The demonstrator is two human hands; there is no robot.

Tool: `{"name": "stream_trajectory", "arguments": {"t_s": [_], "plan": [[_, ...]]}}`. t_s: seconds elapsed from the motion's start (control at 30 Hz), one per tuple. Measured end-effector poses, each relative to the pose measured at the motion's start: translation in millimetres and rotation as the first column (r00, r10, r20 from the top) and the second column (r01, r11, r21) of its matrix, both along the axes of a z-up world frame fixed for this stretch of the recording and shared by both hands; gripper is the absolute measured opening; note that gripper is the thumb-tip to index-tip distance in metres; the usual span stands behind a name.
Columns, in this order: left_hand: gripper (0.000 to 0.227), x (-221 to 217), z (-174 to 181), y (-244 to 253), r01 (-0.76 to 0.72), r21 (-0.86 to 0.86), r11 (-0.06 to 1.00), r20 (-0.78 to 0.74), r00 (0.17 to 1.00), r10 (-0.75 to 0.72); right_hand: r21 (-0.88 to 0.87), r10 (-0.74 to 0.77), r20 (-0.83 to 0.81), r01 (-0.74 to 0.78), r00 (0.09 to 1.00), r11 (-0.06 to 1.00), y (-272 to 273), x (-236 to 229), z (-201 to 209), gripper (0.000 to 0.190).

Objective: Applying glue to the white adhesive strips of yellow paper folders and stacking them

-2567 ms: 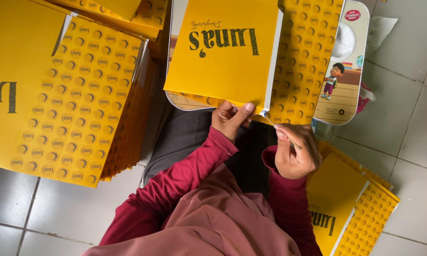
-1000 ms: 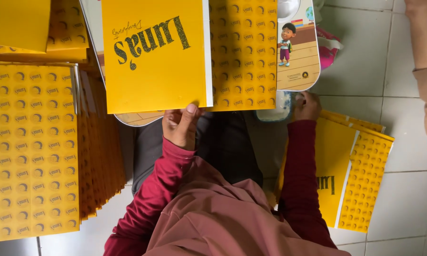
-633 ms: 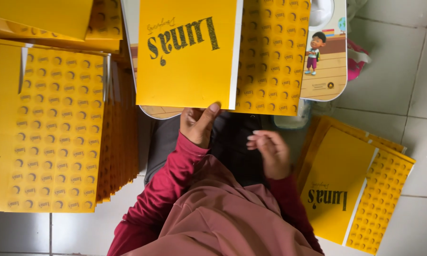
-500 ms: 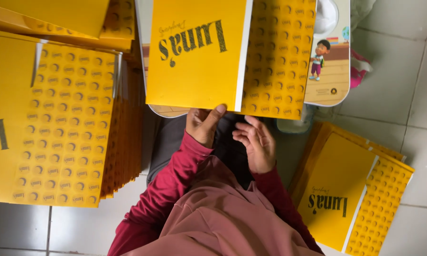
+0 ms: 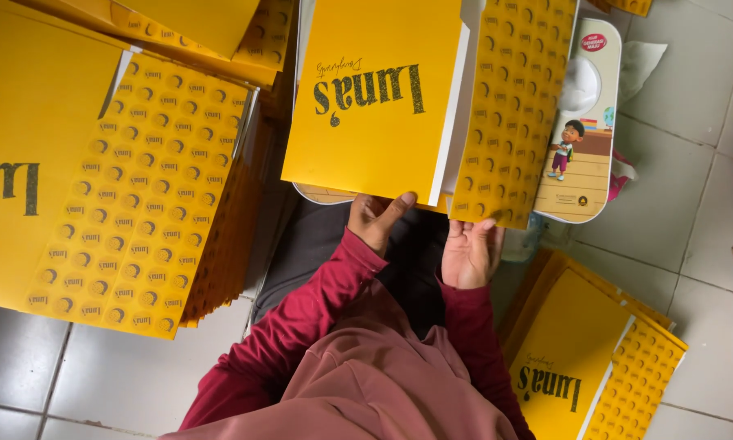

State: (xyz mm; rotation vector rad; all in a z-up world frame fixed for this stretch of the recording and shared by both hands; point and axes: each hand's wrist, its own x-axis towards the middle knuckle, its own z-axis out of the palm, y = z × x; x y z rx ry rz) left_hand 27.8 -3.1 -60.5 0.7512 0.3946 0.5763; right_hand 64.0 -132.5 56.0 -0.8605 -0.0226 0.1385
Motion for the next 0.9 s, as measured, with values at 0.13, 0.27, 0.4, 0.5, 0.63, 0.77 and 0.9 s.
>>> {"name": "stream_trajectory", "arguments": {"t_s": [0.13,0.27,0.4,0.5,0.63,0.77,0.9], "plan": [[0.038,-4,98,14,0.001,0.002,1.000,0.001,1.000,-0.001,-0.058,0.020,0.037,-0.018,0.999,0.998,17,-11,24,0.035],[0.037,-2,102,16,-0.003,0.022,1.000,0.002,1.000,0.003,-0.127,0.032,0.104,-0.018,0.994,0.992,23,-11,32,0.039],[0.036,-5,124,21,0.006,0.045,0.999,-0.018,1.000,-0.005,-0.191,0.032,0.148,-0.003,0.988,0.982,26,-11,39,0.041],[0.035,-4,122,21,0.005,0.038,0.999,-0.014,1.000,-0.004,-0.214,0.038,0.180,0.002,0.983,0.977,28,-10,41,0.043],[0.035,-7,130,22,0.004,0.048,0.999,-0.022,1.000,-0.003,-0.237,0.040,0.179,0.004,0.983,0.971,23,-10,33,0.042],[0.034,-6,123,20,0.021,0.054,0.998,-0.036,0.999,-0.019,-0.232,0.037,0.179,0.006,0.983,0.973,26,-10,30,0.042],[0.031,-7,114,16,0.032,0.033,0.999,-0.067,0.997,-0.030,-0.227,0.036,0.176,0.005,0.984,0.974,32,-9,36,0.039]]}}
